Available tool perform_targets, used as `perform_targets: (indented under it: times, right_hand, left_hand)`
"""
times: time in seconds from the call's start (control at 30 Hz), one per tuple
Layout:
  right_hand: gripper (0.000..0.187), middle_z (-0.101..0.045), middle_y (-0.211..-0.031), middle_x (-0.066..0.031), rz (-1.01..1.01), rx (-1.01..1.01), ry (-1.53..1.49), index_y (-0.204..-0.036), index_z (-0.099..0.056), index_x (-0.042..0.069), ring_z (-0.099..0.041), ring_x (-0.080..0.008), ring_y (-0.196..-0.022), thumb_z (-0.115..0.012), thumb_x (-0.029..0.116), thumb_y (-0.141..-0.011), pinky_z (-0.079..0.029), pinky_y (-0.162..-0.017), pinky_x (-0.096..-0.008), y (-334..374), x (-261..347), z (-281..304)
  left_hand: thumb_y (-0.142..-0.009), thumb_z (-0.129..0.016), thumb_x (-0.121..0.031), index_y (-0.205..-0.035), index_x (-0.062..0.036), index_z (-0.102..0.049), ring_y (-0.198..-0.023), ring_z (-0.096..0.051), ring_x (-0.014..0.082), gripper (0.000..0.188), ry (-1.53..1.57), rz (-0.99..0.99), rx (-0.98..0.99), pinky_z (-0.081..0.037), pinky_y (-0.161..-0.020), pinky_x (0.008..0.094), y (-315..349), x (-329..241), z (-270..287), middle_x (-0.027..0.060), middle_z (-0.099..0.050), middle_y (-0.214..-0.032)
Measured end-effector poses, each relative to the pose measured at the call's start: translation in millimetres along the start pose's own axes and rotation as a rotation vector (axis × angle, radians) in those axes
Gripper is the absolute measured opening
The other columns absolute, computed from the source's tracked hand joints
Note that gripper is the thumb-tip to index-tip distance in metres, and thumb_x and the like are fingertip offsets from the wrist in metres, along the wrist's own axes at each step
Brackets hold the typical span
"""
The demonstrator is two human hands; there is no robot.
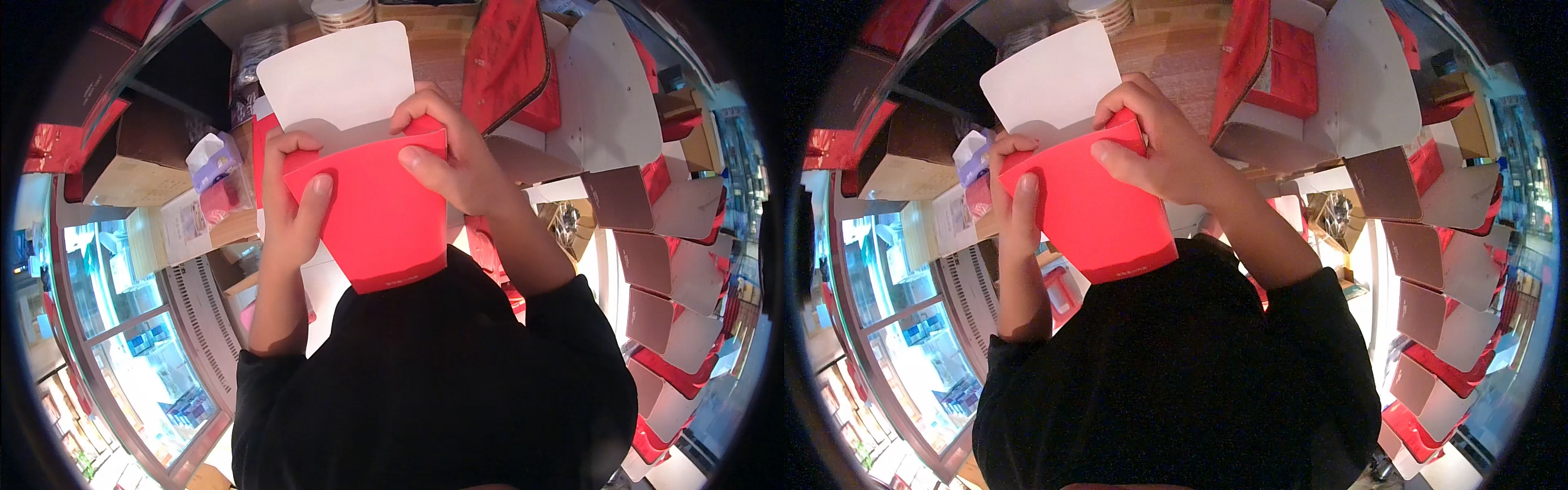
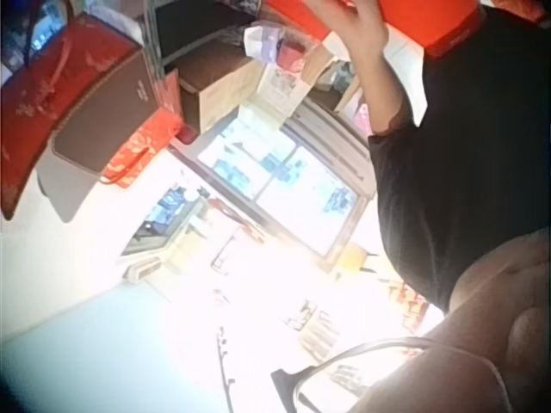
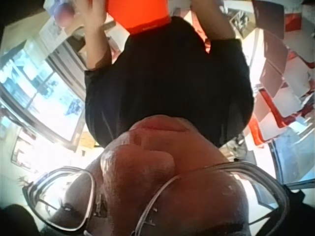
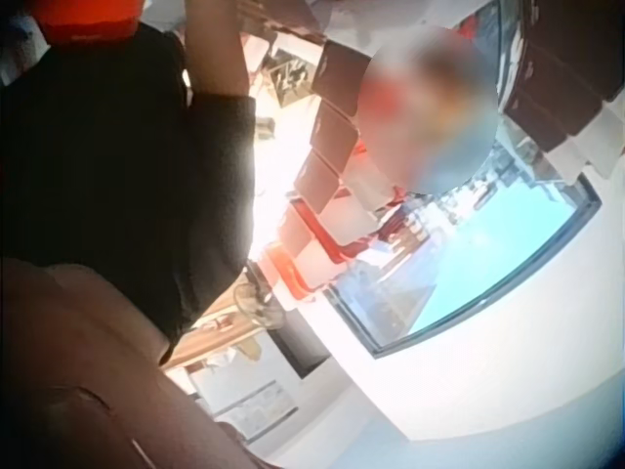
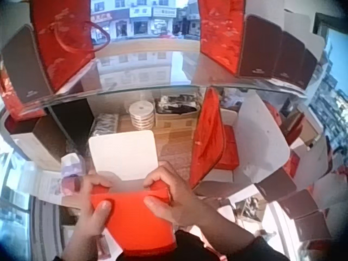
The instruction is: The person assembles red cardboard boxes by hand. They fold the flat pieces into rectangular shapes, tuck the flaps into slots, and secure the structure. The person repeatedly picks up new flat boxes from a stack, folds them into finished boxes, and places them into a larger container.
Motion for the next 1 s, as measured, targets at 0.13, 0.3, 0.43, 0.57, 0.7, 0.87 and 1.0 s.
perform_targets:
  times: [0.13,0.3,0.43,0.57,0.7,0.87,1.0]
  right_hand:
    - [0.026,-0.045,-0.093,-0.0101,-0.046,0.036,0.086,-0.092,-0.05,0.003,-0.047,-0.0208,-0.086,-0.063,0.022,-0.08,-0.038,-0.079,-0.0309,1.6,4.9,-2.1]
    - [0.025,-0.045,-0.092,-0.0104,-0.004,0.076,0.088,-0.091,-0.049,0.003,-0.047,-0.0214,-0.086,-0.059,0.024,-0.083,-0.038,-0.078,-0.0314,3.3,8.5,-2.9]
    - [0.019,-0.045,-0.091,-0.0092,0.017,0.061,0.095,-0.09,-0.049,0.003,-0.046,-0.0198,-0.085,-0.056,0.019,-0.084,-0.037,-0.078,-0.0307,4.5,11.0,-1.0]
    - [0.01,-0.045,-0.09,-0.0072,0.041,0.024,0.109,-0.087,-0.049,0.002,-0.045,-0.0172,-0.084,-0.053,0.011,-0.084,-0.036,-0.078,-0.0287,4.5,14.2,0.2]
    - [0.018,-0.045,-0.088,-0.0091,0.013,0.003,0.093,-0.086,-0.051,0.004,-0.048,-0.021,-0.084,-0.058,0.021,-0.086,-0.038,-0.075,-0.031,5.7,10.6,1.0]
    - [0.018,-0.045,-0.088,-0.0089,0.021,0.015,0.093,-0.086,-0.052,0.004,-0.048,-0.0214,-0.084,-0.06,0.02,-0.085,-0.038,-0.075,-0.031,6.9,11.6,-0.1]
    - [0.02,-0.046,-0.09,-0.0091,0.05,-0.034,0.118,-0.086,-0.053,0.004,-0.048,-0.0218,-0.085,-0.063,0.021,-0.081,-0.038,-0.077,-0.0316,8.7,10.2,2.0]
  left_hand:
    - [-0.084,-0.053,-0.025,-0.104,-0.0018,-0.043,-0.088,-0.046,0.0184,0.032,-0.004,0.013,-0.006,-0.038,-0.08,0.029,0.9,-1.7,-2.0,0.0097,-0.042,-0.096]
    - [-0.087,-0.051,-0.027,-0.106,-0.0017,-0.042,-0.093,-0.044,0.0202,0.033,-0.082,-0.007,-0.001,-0.036,-0.085,0.0313,1.1,0.6,-1.1,0.0105,-0.041,-0.099]
    - [-0.089,-0.048,-0.029,-0.109,-0.0017,-0.042,-0.098,-0.045,0.0213,0.035,-0.076,0.052,-0.006,-0.035,-0.089,0.0331,2.5,-2.2,-3.3,0.0115,-0.042,-0.105]
    - [-0.09,-0.047,-0.031,-0.115,-0.0018,-0.042,-0.105,-0.044,0.0225,0.039,-0.017,0.052,-0.054,-0.034,-0.093,0.0335,6.2,-1.1,-3.3,0.0129,-0.042,-0.114]
    - [-0.091,-0.046,-0.032,-0.115,-0.0019,-0.043,-0.106,-0.045,0.0232,0.039,-0.007,0.035,-0.065,-0.034,-0.094,0.0338,6.9,-0.9,-4.1,0.0135,-0.043,-0.116]
    - [-0.091,-0.045,-0.033,-0.109,-0.002,-0.046,-0.103,-0.045,0.0231,0.036,-0.038,-0.013,-0.066,-0.034,-0.092,0.0335,8.9,0.2,-1.1,0.0144,-0.045,-0.112]
    - [-0.091,-0.044,-0.036,-0.104,-0.002,-0.049,-0.102,-0.044,0.0228,0.036,-0.018,-0.018,-0.085,-0.033,-0.092,0.0339,11.4,4.3,-0.9,0.0148,-0.044,-0.111]
Point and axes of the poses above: each hand's wrist, its own y-axis away from the middle knuckle, its own z-axis out of the back of the hand, x = y × z, the point moved 9 cm from there along -y, towards the middle knuckle
